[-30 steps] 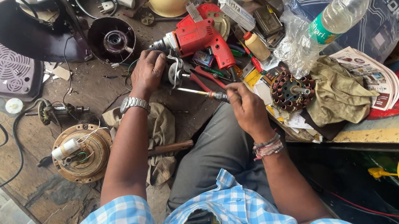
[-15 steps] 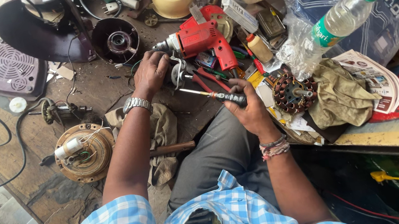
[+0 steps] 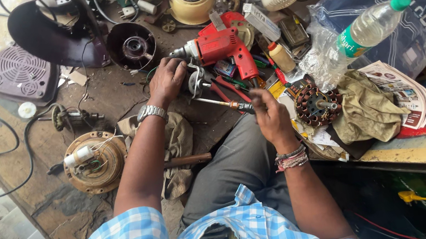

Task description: The person uses a screwdriver to adjust components on a small electric motor held in the left hand. They then use a power drill to tighten or loosen parts on the motor while seated at a cluttered workbench.

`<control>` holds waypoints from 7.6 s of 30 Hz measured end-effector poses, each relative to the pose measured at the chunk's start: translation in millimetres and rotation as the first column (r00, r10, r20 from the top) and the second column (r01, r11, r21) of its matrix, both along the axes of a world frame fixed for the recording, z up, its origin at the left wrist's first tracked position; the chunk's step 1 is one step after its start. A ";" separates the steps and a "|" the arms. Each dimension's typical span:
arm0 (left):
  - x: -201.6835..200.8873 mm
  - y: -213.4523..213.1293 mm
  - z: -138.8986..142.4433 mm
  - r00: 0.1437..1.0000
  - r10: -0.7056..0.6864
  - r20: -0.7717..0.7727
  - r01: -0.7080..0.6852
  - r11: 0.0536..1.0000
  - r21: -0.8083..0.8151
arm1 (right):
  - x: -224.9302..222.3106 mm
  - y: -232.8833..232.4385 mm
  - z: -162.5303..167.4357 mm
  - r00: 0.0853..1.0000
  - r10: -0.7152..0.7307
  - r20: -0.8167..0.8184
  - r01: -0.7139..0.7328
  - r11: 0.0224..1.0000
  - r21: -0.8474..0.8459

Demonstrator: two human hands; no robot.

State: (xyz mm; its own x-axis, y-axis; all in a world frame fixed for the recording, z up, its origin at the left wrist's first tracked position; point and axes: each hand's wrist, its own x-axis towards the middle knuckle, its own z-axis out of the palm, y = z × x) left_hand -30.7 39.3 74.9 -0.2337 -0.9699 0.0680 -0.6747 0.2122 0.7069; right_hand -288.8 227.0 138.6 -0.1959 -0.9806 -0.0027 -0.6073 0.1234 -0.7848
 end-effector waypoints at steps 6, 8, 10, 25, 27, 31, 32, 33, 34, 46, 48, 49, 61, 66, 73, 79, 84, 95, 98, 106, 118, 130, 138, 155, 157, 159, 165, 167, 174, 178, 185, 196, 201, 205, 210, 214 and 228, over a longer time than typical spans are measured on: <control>0.2 -0.6 -3.9 1.000 -0.008 -0.026 0.007 0.999 -0.044 | 1.5 1.0 -0.6 0.972 0.221 0.083 -0.166 0.892 -0.421; -1.3 0.2 -4.8 0.999 -0.016 -0.032 0.014 0.999 -0.049 | 0.8 0.3 -1.2 0.970 0.165 0.176 -0.103 0.944 -0.314; -1.3 -0.6 -4.0 1.000 -0.015 -0.028 0.013 0.999 -0.050 | -1.0 -1.4 0.1 1.000 -0.022 0.016 0.024 0.997 -0.069; -1.5 -0.8 -4.5 1.000 -0.009 -0.014 0.009 1.000 -0.018 | 1.6 1.2 5.0 0.989 0.003 -0.149 -0.023 0.991 -0.130; -1.5 -1.5 -6.5 1.000 -0.012 -0.020 0.011 1.000 -0.026 | 2.2 3.8 5.5 0.990 0.138 -0.025 -0.137 0.921 -0.364; -0.9 -1.5 -8.5 0.999 -0.005 -0.039 0.003 0.999 -0.051 | 1.8 1.0 7.6 0.971 0.153 0.181 -0.097 0.954 -0.285; 0.0 -2.1 -7.7 0.999 0.006 -0.036 -0.007 0.999 -0.036 | 1.8 -2.6 7.9 0.996 0.078 0.049 -0.069 0.984 -0.164; -1.0 -2.5 -7.0 0.999 0.011 -0.035 -0.011 1.000 -0.018 | 1.1 -4.8 8.2 0.995 0.012 -0.098 -0.016 0.999 -0.044; -1.6 -2.3 -6.2 0.999 0.012 -0.034 -0.012 1.000 0.002 | 1.2 -4.6 8.1 0.967 -0.039 -0.250 0.058 0.996 0.068; -3.8 -2.0 0.4 1.000 0.018 -0.013 -0.017 0.999 0.033 | 4.5 -2.9 16.9 0.964 -0.036 -0.263 0.082 0.983 0.167; -4.2 -2.5 0.3 1.000 0.023 -0.011 -0.022 0.999 0.028 | 4.1 -1.2 17.6 0.979 0.069 -0.193 -0.103 0.979 -0.175; -4.7 -2.5 0.0 1.000 0.025 -0.012 -0.025 0.999 0.026 | 3.7 0.1 17.6 0.975 0.133 -0.176 -0.187 0.921 -0.342; -4.6 -4.2 -5.3 1.000 -0.001 -0.015 0.001 1.000 -0.024 | 1.3 1.4 25.1 0.968 0.238 -0.080 -0.248 0.855 -0.455; -5.4 -3.6 -4.5 1.000 0.006 -0.010 -0.006 1.000 -0.010 | 3.1 -2.3 30.5 0.994 0.046 -0.094 -0.034 0.992 0.124; -6.3 -2.4 -0.2 1.000 0.005 -0.011 -0.004 1.000 0.020 | -2.1 0.4 13.8 0.913 0.327 0.243 -0.222 0.899 -0.378; -7.5 -2.5 0.3 1.000 0.000 -0.021 0.000 1.000 -0.004 | -8.1 -4.3 15.2 0.969 -0.004 -0.246 0.061 0.972 0.225; -7.3 -2.6 -0.8 1.000 0.006 -0.023 -0.006 1.000 -0.011 | -9.9 -0.9 12.4 0.942 0.293 0.164 -0.224 0.912 -0.344; -8.2 -3.0 -3.1 0.999 0.012 -0.029 -0.013 1.000 -0.023 | -10.0 2.6 7.7 0.977 0.202 0.068 -0.169 0.926 -0.336; -8.9 -3.9 -2.3 1.000 0.005 -0.028 -0.006 1.000 -0.023 | -10.6 0.2 8.0 0.951 0.047 0.304 -0.033 0.998 -0.052; -9.4 -2.3 -1.2 0.999 0.030 -0.036 -0.031 0.999 -0.008 | -13.0 -0.4 13.2 0.971 0.239 0.008 -0.220 0.907 -0.360; -8.1 -3.5 -3.2 1.000 0.002 -0.014 -0.002 0.999 -0.034 | -6.6 -3.0 8.3 0.965 0.235 0.119 -0.166 0.893 -0.419; -8.0 -3.5 -1.7 1.000 0.013 -0.021 -0.013 1.000 -0.007 | -11.3 -4.7 4.8 0.955 0.276 0.104 -0.201 0.867 -0.456; -8.4 -4.0 -1.9 1.000 0.018 -0.010 -0.018 1.000 0.000 | -16.9 -4.3 -0.8 0.962 0.088 -0.260 -0.160 0.949 -0.271; -8.4 -5.2 -5.1 1.000 0.007 -0.023 -0.008 0.999 -0.052 | -5.6 -6.9 20.6 0.996 0.058 0.070 -0.047 0.988 -0.148; -9.5 -5.4 -5.0 1.000 0.008 -0.021 -0.009 1.000 -0.021 | -7.1 -9.1 22.4 0.977 -0.130 -0.167 0.175 0.940 0.292; -10.5 -5.7 -4.4 1.000 0.015 -0.015 -0.015 1.000 -0.018 | -8.6 -7.9 20.4 0.975 0.014 -0.222 -0.052 0.985 -0.166; -10.1 -2.2 -0.5 1.000 0.011 -0.026 -0.011 1.000 -0.005 | -13.5 -5.1 10.6 0.968 0.062 0.244 -0.024 0.988 -0.154; -9.7 -1.7 1.5 0.999 0.019 -0.026 -0.019 1.000 0.007 | -14.5 -8.2 11.1 0.982 -0.076 0.176 0.061 0.994 0.088; -10.7 -2.6 0.8 1.000 0.016 0.001 -0.016 1.000 -0.007 | -16.0 -4.3 16.5 0.973 0.216 0.086 -0.181 0.935 -0.307; -11.8 -3.5 -1.7 1.000 0.029 -0.010 -0.029 1.000 -0.002 | -21.5 -7.7 17.8 0.993 0.073 0.089 -0.066 0.995 -0.077; -11.0 -3.1 -3.4 1.000 0.019 -0.009 -0.019 1.000 -0.024 | -21.3 -7.5 12.9 0.980 0.198 -0.028 -0.196 0.925 -0.326; -11.1 -0.6 -8.2 0.996 0.008 -0.089 -0.015 0.996 -0.083 | -23.4 -1.8 28.8 0.959 0.219 -0.181 -0.265 0.919 -0.292; -12.4 1.2 -1.1 0.998 0.005 -0.065 -0.009 0.998 -0.063 | -21.2 -6.9 13.2 0.830 0.150 -0.537 -0.279 0.946 -0.167; -12.0 4.3 0.6 0.997 0.012 -0.078 -0.015 0.999 -0.040 | -34.5 -14.3 -11.2 0.771 0.104 -0.628 -0.196 0.977 -0.079; -11.8 5.4 -0.4 0.998 0.005 -0.068 -0.009 0.998 -0.057 | -73.8 -27.4 -26.8 0.778 0.079 -0.623 -0.142 0.989 -0.051; -12.3 5.2 -1.9 0.998 0.013 -0.065 -0.017 0.998 -0.064 | -80.3 -35.6 -24.5 0.716 0.006 -0.699 -0.108 0.989 -0.103; -8.5 6.4 -5.2 0.998 -0.012 -0.064 0.006 0.996 -0.085 | 74.6 -77.9 -64.5 0.806 0.143 -0.574 -0.244 0.964 -0.102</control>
